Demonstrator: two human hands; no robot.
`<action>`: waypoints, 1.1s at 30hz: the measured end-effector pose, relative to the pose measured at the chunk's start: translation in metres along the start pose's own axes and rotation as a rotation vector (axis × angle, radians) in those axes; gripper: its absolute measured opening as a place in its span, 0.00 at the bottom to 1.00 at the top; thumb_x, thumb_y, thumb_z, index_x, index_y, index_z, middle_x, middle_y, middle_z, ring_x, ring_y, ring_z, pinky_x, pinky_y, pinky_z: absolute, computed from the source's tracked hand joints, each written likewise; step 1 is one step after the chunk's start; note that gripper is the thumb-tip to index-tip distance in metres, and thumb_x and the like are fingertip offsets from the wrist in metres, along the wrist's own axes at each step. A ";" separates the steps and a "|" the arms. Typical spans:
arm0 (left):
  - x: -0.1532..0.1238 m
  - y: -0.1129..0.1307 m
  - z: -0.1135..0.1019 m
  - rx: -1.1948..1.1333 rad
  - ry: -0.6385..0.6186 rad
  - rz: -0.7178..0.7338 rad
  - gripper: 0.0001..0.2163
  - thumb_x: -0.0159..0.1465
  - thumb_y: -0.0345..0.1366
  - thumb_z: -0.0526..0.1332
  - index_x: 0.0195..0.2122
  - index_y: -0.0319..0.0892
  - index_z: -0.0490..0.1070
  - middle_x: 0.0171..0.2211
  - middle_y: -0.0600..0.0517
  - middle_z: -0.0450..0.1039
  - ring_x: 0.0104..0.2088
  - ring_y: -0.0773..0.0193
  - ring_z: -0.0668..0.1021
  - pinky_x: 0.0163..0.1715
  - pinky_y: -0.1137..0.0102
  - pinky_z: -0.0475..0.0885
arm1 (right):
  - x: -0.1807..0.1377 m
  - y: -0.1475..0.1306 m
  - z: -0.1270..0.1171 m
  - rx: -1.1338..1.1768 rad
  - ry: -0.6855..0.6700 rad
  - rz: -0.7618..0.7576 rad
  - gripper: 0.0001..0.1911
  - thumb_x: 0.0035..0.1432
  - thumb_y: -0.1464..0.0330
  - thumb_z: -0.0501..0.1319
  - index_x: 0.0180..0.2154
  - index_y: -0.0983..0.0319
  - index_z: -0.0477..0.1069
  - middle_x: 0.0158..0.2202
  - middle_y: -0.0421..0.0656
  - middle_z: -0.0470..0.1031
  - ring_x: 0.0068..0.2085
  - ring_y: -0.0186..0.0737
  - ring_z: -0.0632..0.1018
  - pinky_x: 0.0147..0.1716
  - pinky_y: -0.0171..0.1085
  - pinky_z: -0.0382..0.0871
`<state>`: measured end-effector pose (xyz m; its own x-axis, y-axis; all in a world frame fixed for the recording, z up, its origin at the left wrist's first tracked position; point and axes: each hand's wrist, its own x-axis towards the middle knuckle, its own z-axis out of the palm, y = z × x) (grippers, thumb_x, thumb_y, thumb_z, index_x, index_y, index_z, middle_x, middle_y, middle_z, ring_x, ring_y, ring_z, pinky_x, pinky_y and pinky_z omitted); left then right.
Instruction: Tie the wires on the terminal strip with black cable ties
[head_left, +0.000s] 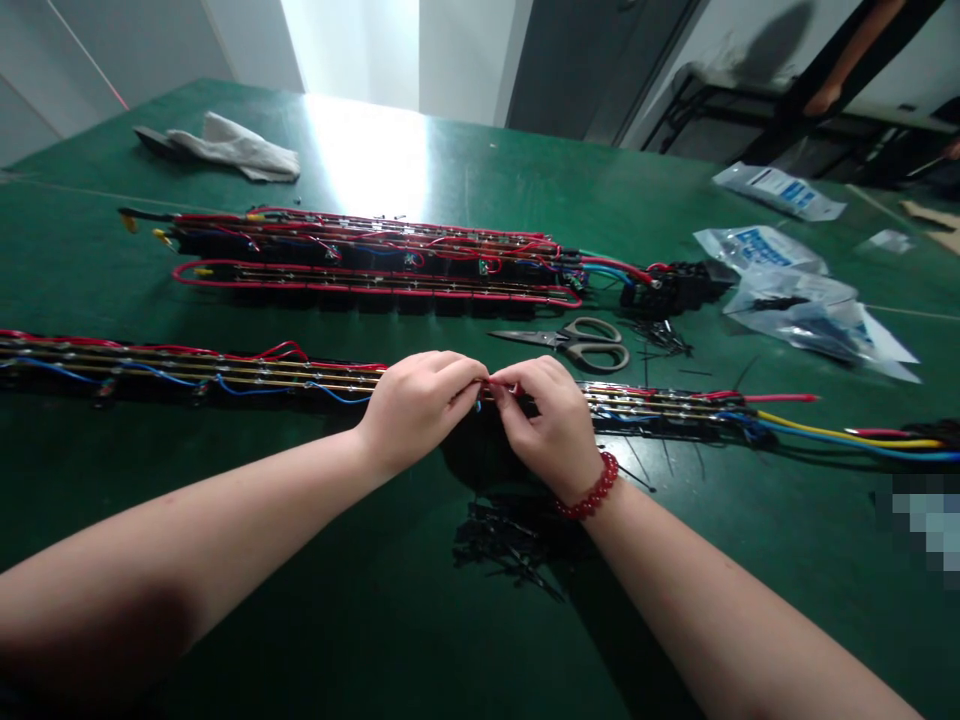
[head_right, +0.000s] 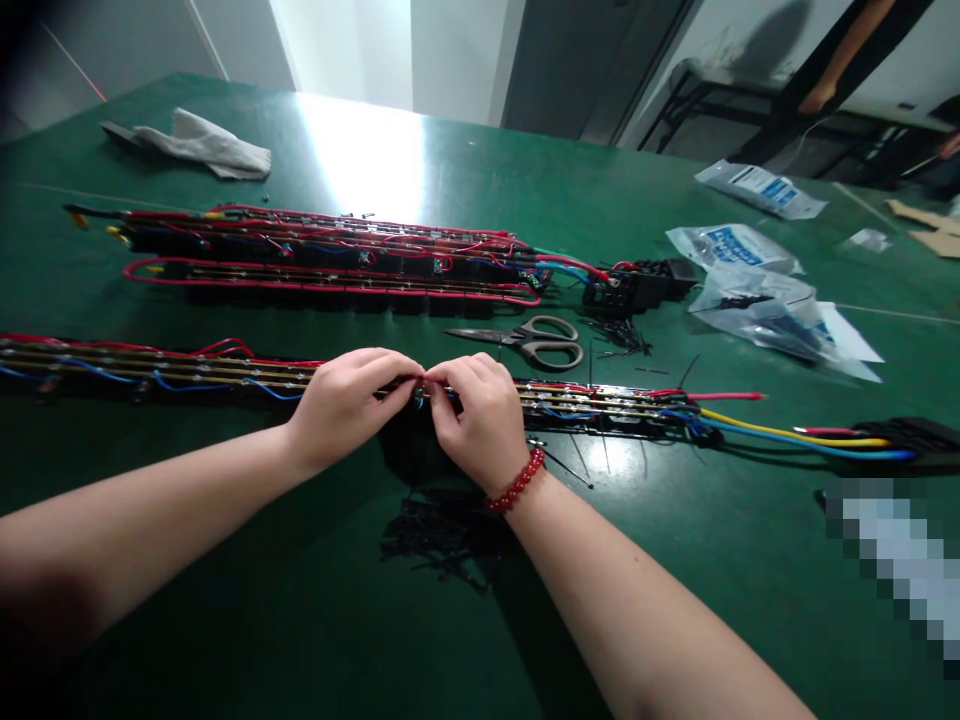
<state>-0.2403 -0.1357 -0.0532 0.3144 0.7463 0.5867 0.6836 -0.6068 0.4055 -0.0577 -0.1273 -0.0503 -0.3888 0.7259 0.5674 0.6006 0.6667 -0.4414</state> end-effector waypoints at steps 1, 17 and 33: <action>0.000 0.000 0.000 -0.006 -0.002 -0.004 0.06 0.67 0.30 0.59 0.37 0.42 0.76 0.36 0.51 0.81 0.37 0.62 0.81 0.39 0.68 0.74 | 0.000 0.000 0.000 -0.003 -0.002 0.000 0.05 0.64 0.71 0.58 0.34 0.59 0.71 0.32 0.43 0.77 0.35 0.41 0.74 0.36 0.42 0.68; 0.000 -0.001 0.001 0.073 -0.037 0.043 0.07 0.66 0.28 0.58 0.35 0.42 0.76 0.38 0.49 0.80 0.38 0.61 0.80 0.41 0.66 0.74 | -0.001 -0.003 -0.001 -0.027 0.038 -0.026 0.06 0.63 0.73 0.57 0.33 0.58 0.67 0.31 0.43 0.73 0.35 0.42 0.73 0.35 0.42 0.68; 0.006 0.005 -0.009 -0.119 0.025 -0.231 0.04 0.65 0.32 0.62 0.33 0.43 0.76 0.30 0.55 0.79 0.32 0.67 0.78 0.34 0.71 0.71 | 0.000 -0.003 0.000 0.005 0.029 0.002 0.03 0.63 0.71 0.58 0.39 0.58 0.69 0.35 0.43 0.77 0.39 0.42 0.75 0.39 0.43 0.69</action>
<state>-0.2406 -0.1364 -0.0411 0.1414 0.8626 0.4857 0.6523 -0.4503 0.6097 -0.0594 -0.1295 -0.0488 -0.3671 0.7218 0.5868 0.5979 0.6663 -0.4455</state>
